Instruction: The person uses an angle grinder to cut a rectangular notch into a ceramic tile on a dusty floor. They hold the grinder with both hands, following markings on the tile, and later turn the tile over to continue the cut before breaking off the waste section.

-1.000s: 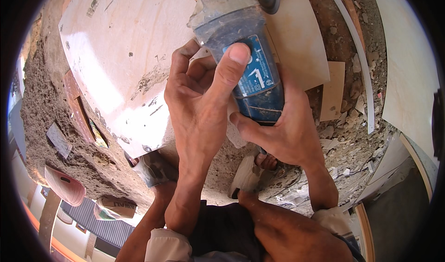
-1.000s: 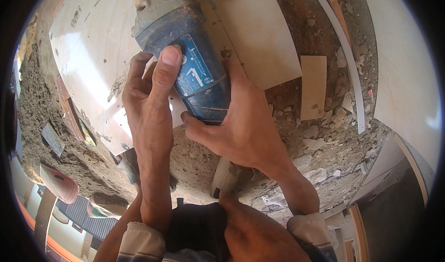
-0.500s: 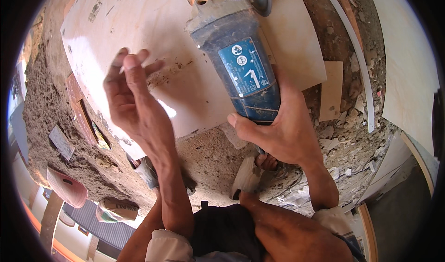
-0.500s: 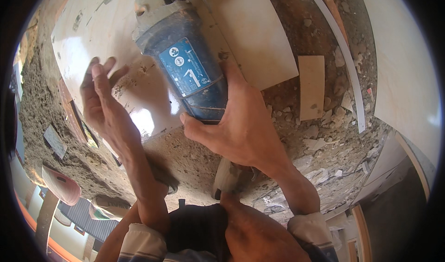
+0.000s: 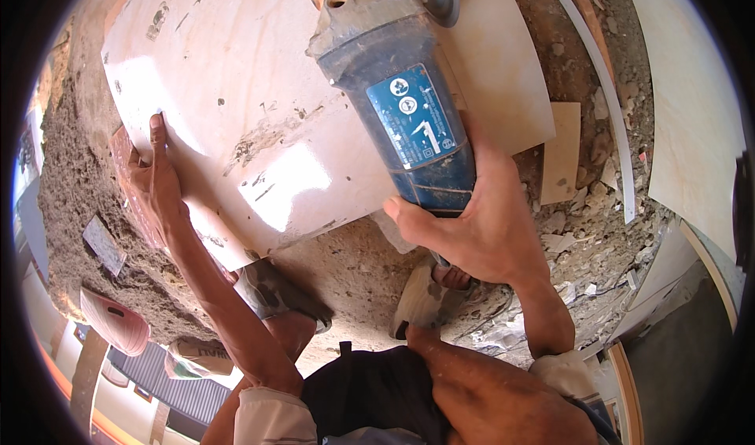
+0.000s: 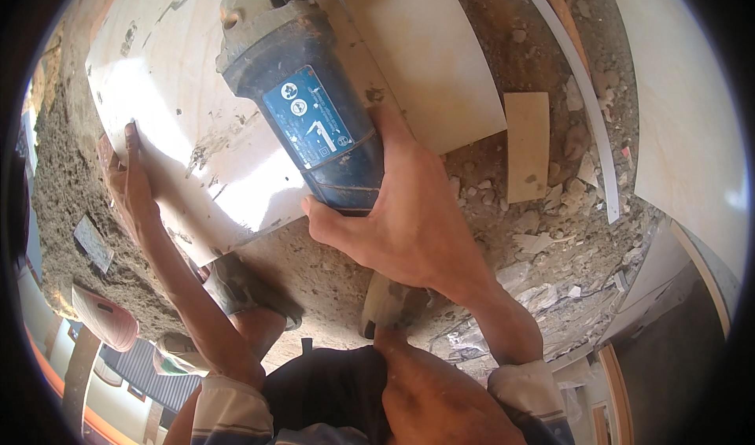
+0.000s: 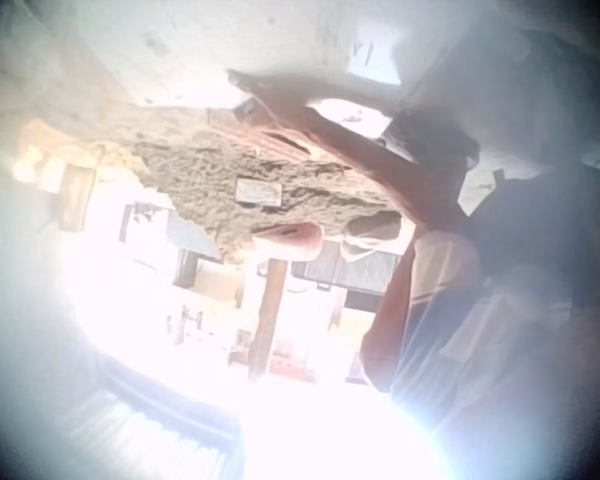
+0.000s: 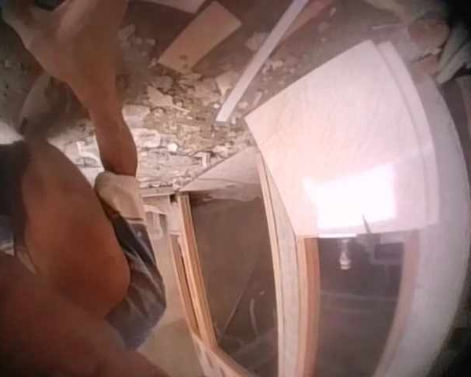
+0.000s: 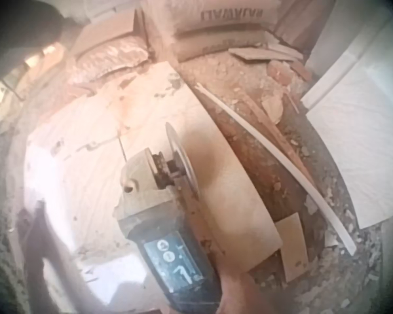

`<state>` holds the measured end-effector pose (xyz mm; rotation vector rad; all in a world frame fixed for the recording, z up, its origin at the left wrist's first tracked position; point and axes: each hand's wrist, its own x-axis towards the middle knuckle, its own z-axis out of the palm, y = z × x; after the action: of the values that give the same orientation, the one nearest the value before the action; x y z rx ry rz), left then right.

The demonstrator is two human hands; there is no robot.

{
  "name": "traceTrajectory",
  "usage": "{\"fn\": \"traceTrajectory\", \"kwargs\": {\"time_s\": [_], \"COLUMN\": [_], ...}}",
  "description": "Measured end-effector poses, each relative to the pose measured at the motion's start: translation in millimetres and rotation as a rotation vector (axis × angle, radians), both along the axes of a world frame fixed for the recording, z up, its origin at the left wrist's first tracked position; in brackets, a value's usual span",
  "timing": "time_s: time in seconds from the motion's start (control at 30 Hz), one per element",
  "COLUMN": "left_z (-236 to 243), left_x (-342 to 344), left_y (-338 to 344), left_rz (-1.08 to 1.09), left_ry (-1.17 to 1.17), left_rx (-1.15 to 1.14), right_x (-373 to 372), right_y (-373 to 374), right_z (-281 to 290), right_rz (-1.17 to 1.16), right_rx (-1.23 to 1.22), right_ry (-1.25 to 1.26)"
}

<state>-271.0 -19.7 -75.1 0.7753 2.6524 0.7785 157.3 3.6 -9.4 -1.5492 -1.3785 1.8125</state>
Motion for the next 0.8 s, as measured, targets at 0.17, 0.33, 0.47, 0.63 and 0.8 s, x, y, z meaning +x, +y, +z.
{"fn": "traceTrajectory", "kwargs": {"time_s": [0.17, 0.33, 0.47, 0.63, 0.8], "left_z": [-13, -10, -1, 2, 2], "left_x": [-14, -8, -3, 4, 4], "left_y": [-2, 1, 2, 3, 4], "left_rz": [0.063, 0.054, 0.015, 0.008, 0.01], "left_ry": [0.015, 0.019, 0.001, -0.004, 0.023], "left_rx": [-0.006, -0.015, -0.021, 0.012, 0.013], "right_x": [0, 1, 0, 1, 0], "right_y": [-2, -1, -5, -6, -5], "right_z": [6, 8, 6, 3, 3], "right_rz": [-0.019, -0.015, -0.024, -0.012, -0.01], "right_rx": [-0.022, -0.043, -0.006, 0.036, 0.016], "right_ry": [0.033, 0.032, 0.036, 0.022, 0.009]}}
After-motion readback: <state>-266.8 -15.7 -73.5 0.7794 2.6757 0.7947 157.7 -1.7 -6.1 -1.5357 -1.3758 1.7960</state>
